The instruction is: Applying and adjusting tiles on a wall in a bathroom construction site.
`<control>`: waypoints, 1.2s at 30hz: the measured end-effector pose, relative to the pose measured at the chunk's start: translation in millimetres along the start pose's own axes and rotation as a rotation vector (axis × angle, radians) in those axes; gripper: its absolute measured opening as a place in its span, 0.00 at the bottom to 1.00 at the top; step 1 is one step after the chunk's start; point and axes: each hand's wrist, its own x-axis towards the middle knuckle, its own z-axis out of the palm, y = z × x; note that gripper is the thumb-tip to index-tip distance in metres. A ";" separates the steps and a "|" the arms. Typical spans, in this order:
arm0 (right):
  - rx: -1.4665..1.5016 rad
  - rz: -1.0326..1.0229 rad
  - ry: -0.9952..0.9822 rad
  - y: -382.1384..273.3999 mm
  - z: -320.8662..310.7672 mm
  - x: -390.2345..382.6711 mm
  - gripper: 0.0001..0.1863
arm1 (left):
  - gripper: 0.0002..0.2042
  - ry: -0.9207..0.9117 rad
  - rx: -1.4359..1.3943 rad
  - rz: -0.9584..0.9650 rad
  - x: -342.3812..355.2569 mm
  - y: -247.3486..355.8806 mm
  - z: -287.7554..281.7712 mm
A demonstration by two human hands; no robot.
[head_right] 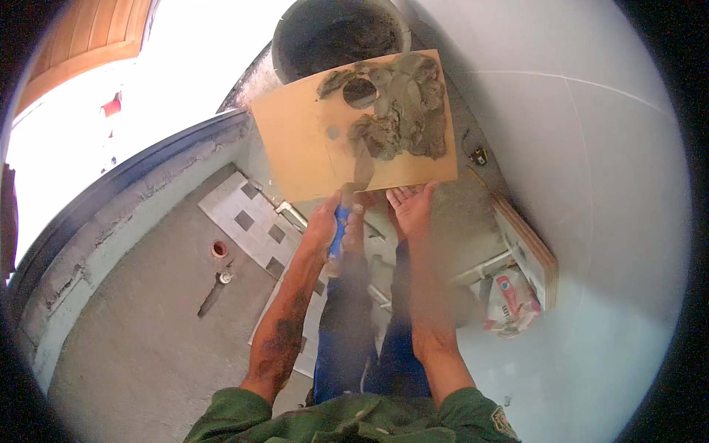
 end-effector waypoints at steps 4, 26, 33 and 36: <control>0.006 0.002 -0.041 -2.1 2.1 -0.9 0.48 | 0.21 0.041 0.135 0.063 -17.9 -3.9 -15.5; -0.026 -0.009 -0.029 1.3 2.4 -4.1 0.49 | 0.13 0.154 0.726 0.730 48.2 -69.9 -28.4; -0.057 -0.007 -0.081 1.5 2.7 -6.4 0.48 | 0.12 0.406 0.919 0.765 29.3 -20.1 -60.9; -0.070 -0.020 -0.047 3.1 3.2 -6.0 0.47 | 0.11 0.536 1.275 0.924 31.1 22.4 -81.8</control>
